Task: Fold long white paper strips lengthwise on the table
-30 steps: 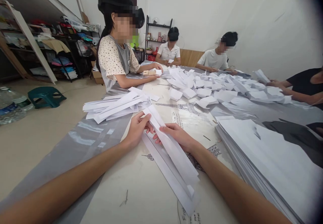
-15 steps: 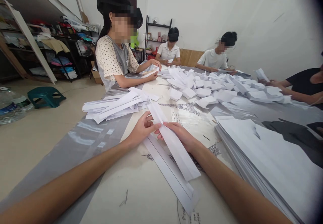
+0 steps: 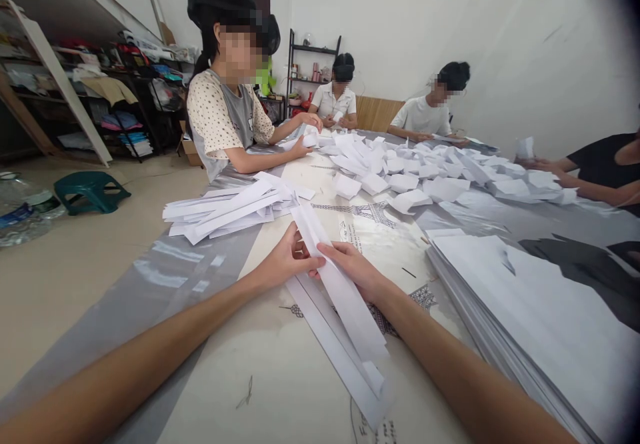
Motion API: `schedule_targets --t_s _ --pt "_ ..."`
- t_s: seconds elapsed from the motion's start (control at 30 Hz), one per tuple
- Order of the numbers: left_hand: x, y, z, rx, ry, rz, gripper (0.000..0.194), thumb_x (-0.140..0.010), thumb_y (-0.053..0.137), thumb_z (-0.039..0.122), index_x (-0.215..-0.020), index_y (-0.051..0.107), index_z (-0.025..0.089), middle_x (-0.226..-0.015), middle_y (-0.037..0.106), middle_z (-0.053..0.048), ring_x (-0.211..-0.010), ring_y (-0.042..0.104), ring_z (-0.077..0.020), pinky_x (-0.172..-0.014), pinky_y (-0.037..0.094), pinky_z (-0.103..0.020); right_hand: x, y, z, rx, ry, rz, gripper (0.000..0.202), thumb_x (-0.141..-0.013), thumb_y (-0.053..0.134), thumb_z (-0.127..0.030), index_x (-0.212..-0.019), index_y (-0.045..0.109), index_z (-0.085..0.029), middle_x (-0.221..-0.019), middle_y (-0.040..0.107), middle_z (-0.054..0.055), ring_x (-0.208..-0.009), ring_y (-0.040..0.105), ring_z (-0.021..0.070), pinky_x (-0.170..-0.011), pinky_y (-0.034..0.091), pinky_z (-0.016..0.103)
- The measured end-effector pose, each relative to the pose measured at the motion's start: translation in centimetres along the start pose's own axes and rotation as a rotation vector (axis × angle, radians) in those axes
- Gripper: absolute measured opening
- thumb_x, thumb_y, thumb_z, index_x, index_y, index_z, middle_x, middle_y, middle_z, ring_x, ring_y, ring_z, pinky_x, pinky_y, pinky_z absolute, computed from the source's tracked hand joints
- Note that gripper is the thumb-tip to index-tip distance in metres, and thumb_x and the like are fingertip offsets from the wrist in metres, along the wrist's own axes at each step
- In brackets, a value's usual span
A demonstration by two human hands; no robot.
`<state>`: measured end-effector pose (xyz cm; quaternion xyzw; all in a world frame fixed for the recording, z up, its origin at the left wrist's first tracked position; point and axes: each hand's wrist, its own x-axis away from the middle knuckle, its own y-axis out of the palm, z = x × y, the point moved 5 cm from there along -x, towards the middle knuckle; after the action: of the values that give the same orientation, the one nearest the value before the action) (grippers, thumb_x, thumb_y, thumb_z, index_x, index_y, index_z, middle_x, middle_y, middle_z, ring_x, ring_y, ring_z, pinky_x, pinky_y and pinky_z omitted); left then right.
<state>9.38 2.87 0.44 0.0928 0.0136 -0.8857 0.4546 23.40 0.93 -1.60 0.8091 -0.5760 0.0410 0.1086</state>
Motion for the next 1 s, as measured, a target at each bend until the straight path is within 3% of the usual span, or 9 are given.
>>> schedule_targets --t_s 0.23,0.33,0.47,0.57,0.7,1.0 --pt "0.1 0.3 -0.5 -0.023 -0.078 -0.017 0.067 -0.074 0.082 0.026 -0.124 0.038 0.025 -0.101 0.059 -0.002 -0.068 0.063 -0.0133 -0.066 0.056 -0.032 0.0 0.2 0.0 0.039 -0.040 -0.032 0.041 -0.089 0.067 -0.056 -0.098 0.077 -0.017 -0.073 0.073 0.005 -0.064 0.065 0.0166 -0.057 0.050 0.026" --pt "0.1 0.3 -0.6 -0.064 -0.068 0.009 0.060 -0.076 0.079 0.025 -0.122 0.040 0.024 -0.096 0.058 0.000 -0.068 0.062 -0.0134 -0.065 0.054 -0.030 0.0 0.2 0.0 0.064 -0.058 -0.024 0.040 -0.090 0.066 -0.055 -0.101 0.076 -0.017 -0.076 0.074 0.006 -0.067 0.067 0.0176 -0.060 0.052 0.027" --pt "-0.2 -1.0 -0.4 -0.069 0.055 0.146 0.039 -0.084 0.071 0.029 -0.117 0.052 0.022 -0.095 0.062 -0.001 -0.078 0.061 -0.0136 -0.068 0.049 -0.025 -0.2 0.1 0.1 0.026 -0.064 -0.012 0.038 -0.089 0.069 -0.052 -0.105 0.075 -0.017 -0.092 0.077 0.009 -0.078 0.071 0.0198 -0.072 0.057 0.031" --pt "-0.2 -2.1 -0.3 0.003 0.100 0.291 0.022 -0.090 0.062 0.037 -0.106 0.060 0.020 -0.085 0.061 0.000 -0.070 0.056 -0.0114 -0.061 0.043 -0.022 -0.2 0.1 0.2 0.019 -0.056 -0.005 0.035 -0.088 0.071 -0.050 -0.100 0.075 -0.017 -0.100 0.076 0.010 -0.079 0.072 0.0202 -0.075 0.059 0.033" --pt "-0.1 -2.5 0.1 -0.042 0.119 0.409 0.030 -0.088 0.068 0.047 -0.093 0.062 0.018 -0.071 0.060 0.001 -0.063 0.055 -0.0121 -0.054 0.041 -0.022 -0.2 0.2 0.1 0.094 -0.052 0.007 0.033 -0.087 0.071 -0.048 -0.090 0.076 -0.016 -0.095 0.077 0.010 -0.077 0.072 0.0201 -0.074 0.058 0.032" --pt "0.0 -3.0 -0.1 -0.120 0.143 0.461 0.030 -0.086 0.072 0.044 -0.090 0.063 0.016 -0.055 0.061 0.002 -0.048 0.051 -0.0104 -0.050 0.038 -0.022 0.0 0.7 -0.1 0.176 -0.047 0.016 0.034 -0.086 0.071 -0.051 -0.084 0.076 -0.017 -0.086 0.077 0.008 -0.074 0.072 0.0204 -0.069 0.056 0.030"
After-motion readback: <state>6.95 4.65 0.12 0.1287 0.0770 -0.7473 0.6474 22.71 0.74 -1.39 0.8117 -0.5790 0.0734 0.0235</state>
